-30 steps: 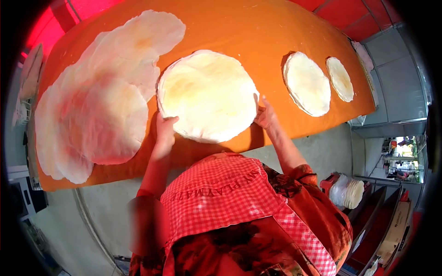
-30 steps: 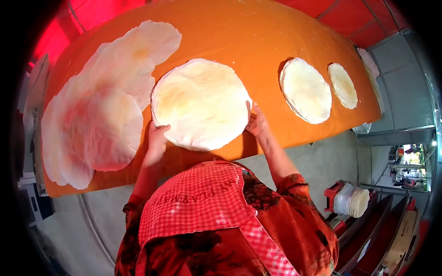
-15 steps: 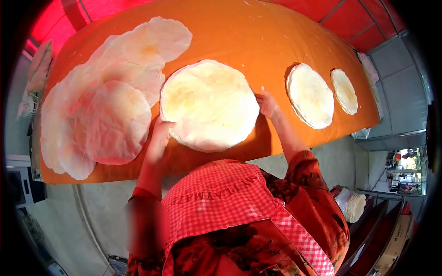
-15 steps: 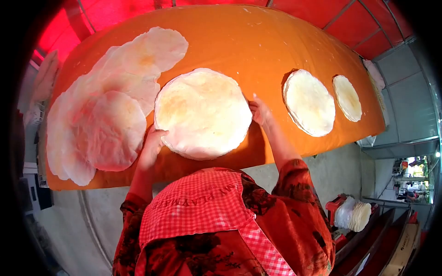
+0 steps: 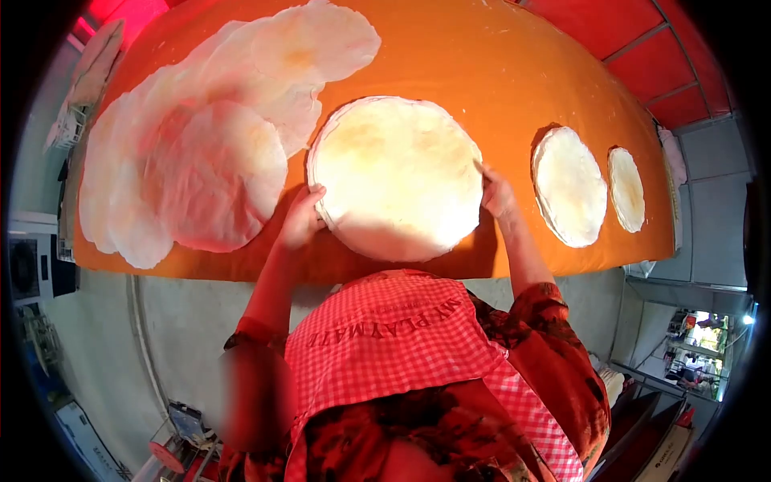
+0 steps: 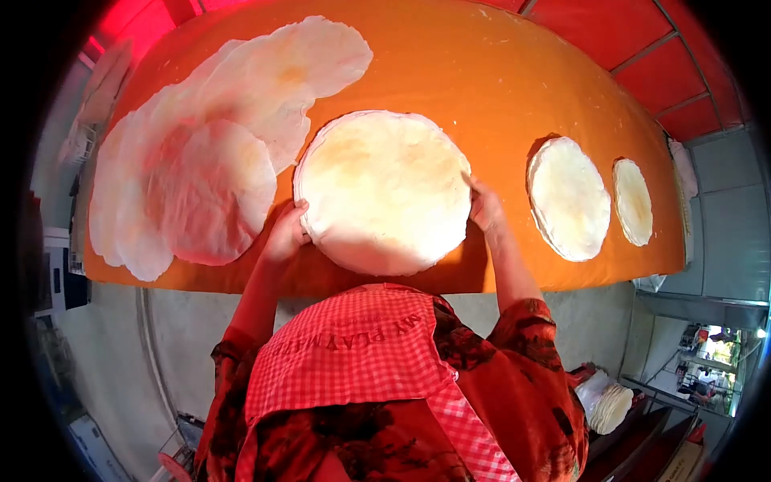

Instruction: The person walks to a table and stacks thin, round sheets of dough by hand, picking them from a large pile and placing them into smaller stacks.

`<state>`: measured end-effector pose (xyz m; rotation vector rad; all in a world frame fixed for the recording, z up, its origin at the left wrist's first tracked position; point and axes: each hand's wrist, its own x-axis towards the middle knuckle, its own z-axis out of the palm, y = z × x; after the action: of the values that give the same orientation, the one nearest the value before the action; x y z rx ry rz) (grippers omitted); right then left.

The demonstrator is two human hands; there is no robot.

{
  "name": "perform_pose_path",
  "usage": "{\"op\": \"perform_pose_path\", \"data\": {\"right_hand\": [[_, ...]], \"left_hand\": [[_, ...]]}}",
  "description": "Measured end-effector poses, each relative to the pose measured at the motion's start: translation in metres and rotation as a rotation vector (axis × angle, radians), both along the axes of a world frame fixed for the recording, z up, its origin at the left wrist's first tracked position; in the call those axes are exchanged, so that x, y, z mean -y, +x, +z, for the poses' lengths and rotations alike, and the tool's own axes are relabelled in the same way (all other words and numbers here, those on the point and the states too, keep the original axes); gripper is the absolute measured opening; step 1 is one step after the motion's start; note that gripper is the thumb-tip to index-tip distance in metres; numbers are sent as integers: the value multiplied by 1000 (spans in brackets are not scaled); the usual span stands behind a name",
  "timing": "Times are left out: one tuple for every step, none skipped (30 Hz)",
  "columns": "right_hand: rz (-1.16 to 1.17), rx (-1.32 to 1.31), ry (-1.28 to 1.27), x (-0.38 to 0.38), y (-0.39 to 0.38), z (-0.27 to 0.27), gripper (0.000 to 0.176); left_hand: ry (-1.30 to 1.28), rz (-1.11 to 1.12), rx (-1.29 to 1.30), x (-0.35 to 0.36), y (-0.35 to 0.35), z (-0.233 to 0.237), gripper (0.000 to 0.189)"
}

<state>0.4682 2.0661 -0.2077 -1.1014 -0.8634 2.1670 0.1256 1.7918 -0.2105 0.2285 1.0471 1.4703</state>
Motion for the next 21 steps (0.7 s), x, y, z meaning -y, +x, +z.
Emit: {"op": "perform_pose_path", "data": {"right_hand": [[12, 107, 15, -10, 0, -1, 44], [45, 252, 176, -17, -8, -8, 45], [77, 398, 338, -21, -20, -22, 46], [110, 545, 499, -15, -35, -23, 48], [-8, 752, 607, -3, -44, -26, 50], [-4, 796, 556, -4, -41, -31, 49], [-1, 839, 507, -8, -39, -37, 48], [4, 883, 461, -12, -38, -42, 48], [-27, 875, 450, -5, -43, -23, 38], [2, 717, 382, -3, -41, -15, 35], [28, 558, 312, -2, -36, -9, 32], [53, 399, 245, -2, -32, -4, 29], [54, 382, 283, -3, -30, 0, 28], [57, 369, 318, -7, -29, 3, 27], [62, 361, 349, -10, -27, 6, 27], [41, 369, 351, -8, -26, 17, 28], [19, 377, 353, -7, -25, 29, 30], [-6, 380, 362, -11, -24, 36, 32], [-10, 333, 356, -18, -18, 27, 32], [6, 388, 316, -24, -12, 15, 31], [23, 442, 274, -27, -11, 10, 31]], "left_hand": [[-13, 23, -32, -4, 3, 0, 36], [-23, 45, -66, -10, 5, -1, 35], [-104, 150, -148, -16, 9, -17, 34], [-100, 201, -223, -21, 16, -17, 35], [-99, 251, -297, -26, 26, -18, 36], [-100, 298, -374, -27, 30, -19, 37], [-120, 278, -400, -27, 26, -27, 39], [-130, 280, -386, -27, 24, -32, 38], [-141, 281, -371, -26, 24, -33, 38], [-154, 278, -356, -24, 24, -33, 37], [-123, 259, -325, -23, 22, -32, 36], [-91, 240, -292, -23, 19, -27, 36], [-61, 221, -259, -24, 17, -22, 36], [-12, 243, -261, -28, 17, -18, 33], [32, 265, -258, -35, 19, -8, 30], [71, 285, -253, -39, 23, 2, 28], [40, 264, -233, -43, 26, 14, 29], [48, 262, -232, -49, 26, 10, 30], [36, 252, -231, -54, 24, -2, 30], [24, 239, -233, -57, 23, -14, 31], [-35, 188, -257, -57, 22, -19, 31]]}}
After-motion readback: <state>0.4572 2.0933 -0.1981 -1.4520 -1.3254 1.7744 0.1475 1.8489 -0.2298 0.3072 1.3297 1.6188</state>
